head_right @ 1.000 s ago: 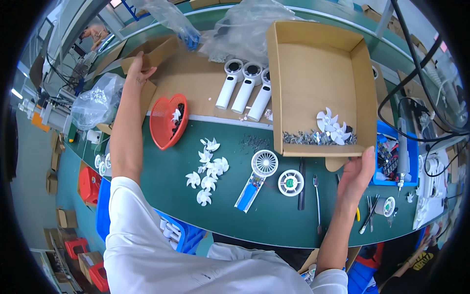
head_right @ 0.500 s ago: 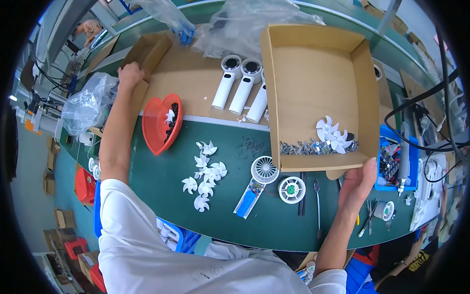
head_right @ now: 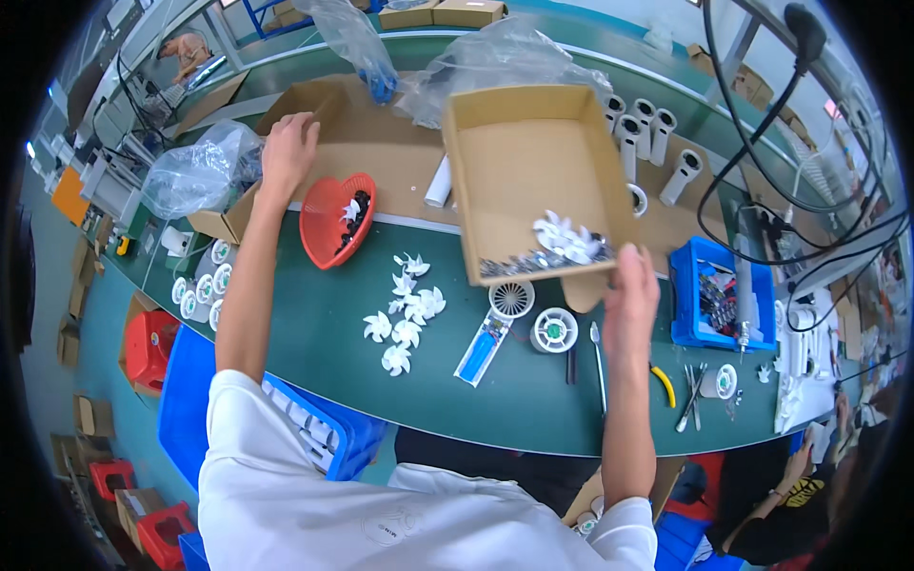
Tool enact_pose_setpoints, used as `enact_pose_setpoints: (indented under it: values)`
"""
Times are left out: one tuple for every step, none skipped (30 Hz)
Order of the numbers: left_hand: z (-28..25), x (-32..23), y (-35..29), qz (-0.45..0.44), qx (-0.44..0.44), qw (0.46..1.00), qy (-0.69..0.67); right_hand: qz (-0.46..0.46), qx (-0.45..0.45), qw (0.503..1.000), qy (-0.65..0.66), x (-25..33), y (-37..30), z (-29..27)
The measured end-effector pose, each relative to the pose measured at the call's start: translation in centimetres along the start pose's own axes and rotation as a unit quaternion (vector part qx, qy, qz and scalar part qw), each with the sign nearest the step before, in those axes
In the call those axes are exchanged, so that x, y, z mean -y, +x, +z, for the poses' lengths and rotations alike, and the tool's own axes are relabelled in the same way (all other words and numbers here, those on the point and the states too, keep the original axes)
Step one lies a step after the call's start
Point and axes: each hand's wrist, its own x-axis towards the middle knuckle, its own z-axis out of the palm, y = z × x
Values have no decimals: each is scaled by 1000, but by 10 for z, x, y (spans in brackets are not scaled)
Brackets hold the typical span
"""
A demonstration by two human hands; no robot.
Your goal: Assemble small handheld portable fans by attaching blades to the motor and securing the plastic casing.
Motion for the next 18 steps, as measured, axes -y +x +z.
enact_pose_setpoints:
  values:
    - [-10, -10, -18, -7, -2, 1000, 2, 35, 31, 999, -5, 7, -2, 24]
    - [-15, -23, -35, -17, -37, 996, -84, 68, 55, 996, -15, 16, -4, 44]
    - [-21, -30, -51, -27, -74, 983, -166, 88, 76, 993, -26, 16, 1, 60]
    - [-25, -38, -62, -24, -79, 982, -171, 104, 94, 990, -34, 21, 7, 71]
    - [-25, -43, -73, -91, -66, 965, -239, 103, 102, 989, -37, 24, 11, 83]
    - [-21, -39, -87, -166, -53, 938, -299, 110, 117, 986, -43, 21, 18, 98]
    - [-15, -29, -101, -173, -58, 937, -297, 130, 138, 981, -28, 13, 29, 113]
    - [-7, -17, -114, -201, -66, 914, -345, 132, 147, 980, -31, 10, 37, 128]
    - [-7, -1, -124, -230, -75, 890, -387, 155, 170, 973, -7, 2, 39, 152]
    - [-5, -2, -127, -234, -77, 886, -392, 173, 184, 968, 10, -1, 43, 168]
    - [-1, -5, -127, -211, -87, 905, -359, 171, 185, 968, 4, -6, 51, 185]
    - [-3, -5, -129, -189, -97, 924, -318, 178, 188, 966, 8, -16, 58, 205]
    - [-1, 1, -131, -171, -89, 945, -264, 184, 192, 964, 14, -25, 64, 225]
    - [3, 6, -134, -180, -94, 951, -231, 185, 199, 962, 15, -33, 68, 244]
    - [4, 10, -138, -224, -46, 938, -260, 192, 200, 960, 23, -44, 71, 262]
    - [5, 8, -139, -264, 2, 919, -292, 197, 198, 960, 31, -54, 77, 274]
    - [5, 9, -139, -265, 0, 919, -293, 202, 182, 962, 36, -65, 84, 286]
    - [-2, 11, -141, -257, 14, 911, -322, 205, 187, 960, 36, -80, 87, 300]
